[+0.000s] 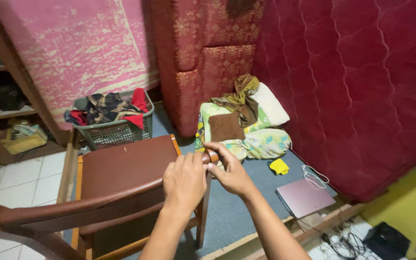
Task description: The person uses an Allen key to loosen and remove screws from a brown upholstered chair. They detach the backrest and a horizontal wooden crossbar, placing the parts on a nearby floral-patterned box. The person then reattaches the backrest and crossbar to the chair frame.
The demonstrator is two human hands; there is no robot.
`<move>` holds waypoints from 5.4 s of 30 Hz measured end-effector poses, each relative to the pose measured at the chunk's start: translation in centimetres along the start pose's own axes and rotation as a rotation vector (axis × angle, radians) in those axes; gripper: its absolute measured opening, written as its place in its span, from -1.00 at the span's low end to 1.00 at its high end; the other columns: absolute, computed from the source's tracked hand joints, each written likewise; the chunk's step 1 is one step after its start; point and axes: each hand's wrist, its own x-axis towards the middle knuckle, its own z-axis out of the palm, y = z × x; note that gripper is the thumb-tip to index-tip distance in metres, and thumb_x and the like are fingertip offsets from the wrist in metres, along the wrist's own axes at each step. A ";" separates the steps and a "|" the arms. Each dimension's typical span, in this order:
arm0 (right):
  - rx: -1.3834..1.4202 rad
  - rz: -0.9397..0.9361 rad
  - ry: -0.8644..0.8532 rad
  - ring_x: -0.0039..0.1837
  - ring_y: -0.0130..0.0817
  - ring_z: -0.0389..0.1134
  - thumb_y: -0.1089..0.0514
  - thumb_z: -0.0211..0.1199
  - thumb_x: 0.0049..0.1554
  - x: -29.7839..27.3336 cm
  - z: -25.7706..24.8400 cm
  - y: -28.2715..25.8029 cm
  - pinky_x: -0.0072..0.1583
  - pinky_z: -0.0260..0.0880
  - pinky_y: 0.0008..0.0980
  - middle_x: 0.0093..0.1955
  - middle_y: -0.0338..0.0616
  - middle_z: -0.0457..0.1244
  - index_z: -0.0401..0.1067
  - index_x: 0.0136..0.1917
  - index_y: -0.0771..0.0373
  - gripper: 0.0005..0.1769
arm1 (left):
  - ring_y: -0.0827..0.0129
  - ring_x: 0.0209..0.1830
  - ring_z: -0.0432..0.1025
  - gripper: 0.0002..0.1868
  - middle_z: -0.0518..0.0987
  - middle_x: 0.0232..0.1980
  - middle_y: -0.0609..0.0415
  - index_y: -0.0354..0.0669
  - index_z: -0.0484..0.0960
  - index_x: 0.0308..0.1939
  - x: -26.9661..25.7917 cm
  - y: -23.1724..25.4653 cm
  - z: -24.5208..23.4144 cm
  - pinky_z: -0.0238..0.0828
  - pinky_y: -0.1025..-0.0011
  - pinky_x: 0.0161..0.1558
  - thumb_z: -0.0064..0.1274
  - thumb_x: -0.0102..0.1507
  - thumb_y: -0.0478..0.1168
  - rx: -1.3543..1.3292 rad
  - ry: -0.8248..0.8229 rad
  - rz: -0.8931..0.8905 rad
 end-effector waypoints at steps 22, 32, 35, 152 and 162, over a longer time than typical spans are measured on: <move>0.420 0.085 -0.454 0.11 -0.58 0.39 0.27 0.48 0.07 4.7 -2.9 4.1 0.06 0.43 -0.53 -0.05 -0.27 0.27 0.15 -0.03 0.19 -0.54 | 0.20 -0.17 0.43 -0.77 0.57 -0.29 0.13 -0.05 0.64 -0.15 -0.5 2.9 0.2 0.25 0.15 -0.05 0.15 0.10 -0.31 0.123 0.132 -0.181; 0.651 0.253 -0.502 0.13 -0.42 0.44 0.40 0.46 -0.03 5.3 -3.4 4.0 0.13 0.49 -0.42 0.01 -0.16 0.32 0.17 -0.06 0.18 -0.52 | 0.21 -0.21 0.44 -0.82 0.56 -0.33 0.13 -0.08 0.64 -0.22 -0.4 3.1 0.5 0.25 0.19 -0.10 0.16 0.09 -0.33 0.162 0.147 -0.188; 0.593 0.195 -0.470 0.10 -0.47 0.37 0.42 0.51 -0.02 5.3 -3.2 4.2 0.11 0.44 -0.43 -0.01 -0.24 0.23 0.18 -0.05 0.19 -0.49 | 0.21 -0.23 0.45 -0.82 0.56 -0.34 0.12 -0.09 0.64 -0.24 -0.4 2.9 0.6 0.25 0.19 -0.13 0.16 0.08 -0.34 0.161 0.168 -0.177; -0.731 -0.481 -0.329 -0.13 -0.03 0.42 0.06 0.42 -0.03 7.1 32.3 -11.5 -0.20 0.39 -0.08 -0.19 -0.03 0.32 0.33 0.07 0.32 -0.52 | 0.17 0.28 0.41 -0.41 0.53 0.18 -0.01 -0.17 0.47 0.17 -13.5 -26.4 -18.6 0.30 0.32 0.28 0.15 0.04 -0.47 -0.595 -0.089 -0.457; -0.917 -0.494 -0.273 -0.25 -0.08 0.41 -0.03 0.44 -0.03 6.8 32.6 -10.4 -0.21 0.40 -0.09 -0.28 -0.05 0.29 0.38 0.01 0.21 -0.55 | 0.43 -0.21 0.50 -0.51 0.59 -0.24 0.05 -0.17 0.46 -0.13 -13.1 -29.0 -16.7 0.51 0.36 -0.17 0.30 -0.08 -0.45 -0.722 -0.116 -0.515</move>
